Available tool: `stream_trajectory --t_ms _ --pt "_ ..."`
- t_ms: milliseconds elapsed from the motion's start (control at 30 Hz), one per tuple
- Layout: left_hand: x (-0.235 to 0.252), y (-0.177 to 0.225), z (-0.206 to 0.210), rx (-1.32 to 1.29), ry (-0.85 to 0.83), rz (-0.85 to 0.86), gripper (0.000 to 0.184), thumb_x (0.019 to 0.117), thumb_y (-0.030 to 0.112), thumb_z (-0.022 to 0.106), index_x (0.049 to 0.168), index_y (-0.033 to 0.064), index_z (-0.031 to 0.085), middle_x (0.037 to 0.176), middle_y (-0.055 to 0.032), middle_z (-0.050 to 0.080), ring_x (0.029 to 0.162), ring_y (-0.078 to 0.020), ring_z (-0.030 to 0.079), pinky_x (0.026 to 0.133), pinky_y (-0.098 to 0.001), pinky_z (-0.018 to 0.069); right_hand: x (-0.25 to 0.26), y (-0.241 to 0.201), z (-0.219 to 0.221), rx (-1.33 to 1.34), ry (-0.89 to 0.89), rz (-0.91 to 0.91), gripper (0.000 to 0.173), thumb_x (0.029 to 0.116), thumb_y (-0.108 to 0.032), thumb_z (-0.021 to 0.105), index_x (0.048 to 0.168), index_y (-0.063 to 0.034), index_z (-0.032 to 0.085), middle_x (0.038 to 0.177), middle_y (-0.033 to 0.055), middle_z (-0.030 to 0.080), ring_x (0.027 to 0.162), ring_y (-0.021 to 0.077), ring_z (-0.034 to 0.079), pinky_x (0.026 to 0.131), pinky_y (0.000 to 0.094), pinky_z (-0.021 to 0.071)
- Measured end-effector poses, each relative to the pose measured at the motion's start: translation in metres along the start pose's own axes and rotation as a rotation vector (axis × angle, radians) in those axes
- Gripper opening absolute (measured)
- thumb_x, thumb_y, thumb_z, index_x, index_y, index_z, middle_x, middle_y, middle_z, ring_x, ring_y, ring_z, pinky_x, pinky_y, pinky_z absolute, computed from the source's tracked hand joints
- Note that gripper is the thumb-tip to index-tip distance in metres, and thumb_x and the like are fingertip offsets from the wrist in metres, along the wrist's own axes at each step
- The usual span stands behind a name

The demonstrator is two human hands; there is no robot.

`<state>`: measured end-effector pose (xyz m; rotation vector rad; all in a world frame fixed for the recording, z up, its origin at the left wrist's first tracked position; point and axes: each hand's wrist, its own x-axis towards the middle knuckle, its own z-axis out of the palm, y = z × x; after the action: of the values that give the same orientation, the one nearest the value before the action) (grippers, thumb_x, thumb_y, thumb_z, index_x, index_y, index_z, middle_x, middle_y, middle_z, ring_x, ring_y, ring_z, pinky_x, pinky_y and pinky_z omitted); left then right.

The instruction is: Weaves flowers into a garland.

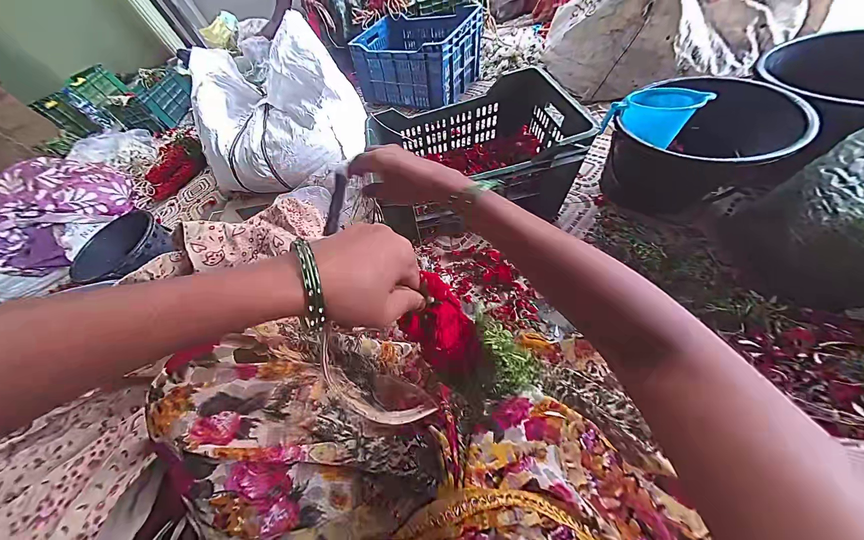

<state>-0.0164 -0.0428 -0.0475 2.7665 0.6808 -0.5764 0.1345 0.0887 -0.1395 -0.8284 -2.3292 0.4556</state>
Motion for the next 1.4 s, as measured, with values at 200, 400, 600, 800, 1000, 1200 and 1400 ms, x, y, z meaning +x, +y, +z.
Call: stream_trajectory --t_ms 200,400,600,800,1000,1200,1400 --pt "0.001 -0.027 0.013 -0.714 0.048 -0.372 0.032 0.1006 0.023 0.066 0.074 0.0080 0.074 0.065 0.0033 0.066 0.056 -0.0014 0.054 0.055 -0.0243 0.0409 -0.162 -0.112 0.040 0.227 0.792 0.273 0.042 0.1094 -0.030 0.042 0.087 -0.0037 0.067 0.075 -0.0022 0.065 0.068 0.0007 0.062 0.063 0.0216 0.0536" --pt "0.003 -0.031 0.031 -0.977 0.230 -0.479 0.032 0.1018 0.017 0.063 0.072 0.0069 0.069 0.052 0.0043 0.053 0.038 0.0007 0.031 0.039 -0.0176 0.0240 -0.146 -0.152 0.129 -0.394 0.725 0.507 0.050 0.1007 -0.045 0.055 0.075 -0.0041 0.069 0.060 0.0074 0.061 0.050 0.0221 0.061 0.042 0.0364 0.0439" --pt "0.004 -0.042 0.042 -0.852 0.359 -0.453 0.032 0.1009 0.020 0.066 0.072 0.0085 0.073 0.056 0.0049 0.059 0.044 0.0004 0.039 0.043 -0.0194 0.0295 -0.132 -0.140 0.137 0.279 0.924 0.220 0.026 0.1042 -0.009 0.050 0.090 0.0030 0.068 0.071 0.0048 0.064 0.062 0.0065 0.060 0.060 0.0206 0.0512" --pt "0.011 -0.058 0.054 -0.165 0.351 -0.299 0.031 0.1049 0.027 0.057 0.090 0.0104 0.078 0.081 -0.0046 0.073 0.078 -0.0214 0.069 0.072 -0.0519 0.0515 -0.147 -0.132 0.129 1.367 0.714 0.300 0.035 0.1076 -0.015 0.040 0.076 -0.0165 0.057 0.063 -0.0138 0.048 0.055 -0.0043 0.042 0.053 0.0151 0.0351" --pt "-0.002 -0.098 0.061 -0.327 0.133 -0.354 0.033 0.1068 0.023 0.055 0.084 0.0134 0.077 0.072 0.0020 0.069 0.067 -0.0131 0.062 0.064 -0.0441 0.0487 -0.249 -0.141 0.078 0.604 0.432 0.516 0.032 0.1096 -0.022 0.044 0.101 -0.0034 0.068 0.078 -0.0089 0.060 0.062 -0.0102 0.046 0.056 0.0094 0.0402" --pt "-0.020 -0.139 0.081 -0.793 -0.190 -0.531 0.034 0.1067 0.009 0.052 0.081 0.0072 0.074 0.073 -0.0010 0.075 0.057 -0.0060 0.066 0.056 -0.0208 0.0528 -0.443 -0.176 -0.033 0.239 0.147 0.943 0.029 0.0991 -0.006 0.052 0.091 0.0178 0.067 0.083 0.0185 0.070 0.075 0.0033 0.061 0.073 0.0213 0.0516" --pt "-0.004 -0.132 0.091 -0.906 -0.196 -0.538 0.037 0.1038 0.009 0.055 0.071 0.0102 0.071 0.054 0.0038 0.056 0.046 -0.0029 0.043 0.046 -0.0204 0.0332 -0.514 -0.119 -0.032 0.005 -0.301 1.439 0.023 0.0978 -0.007 0.064 0.114 0.0062 0.074 0.112 0.0327 0.070 0.108 0.0533 0.066 0.097 0.0719 0.0444"
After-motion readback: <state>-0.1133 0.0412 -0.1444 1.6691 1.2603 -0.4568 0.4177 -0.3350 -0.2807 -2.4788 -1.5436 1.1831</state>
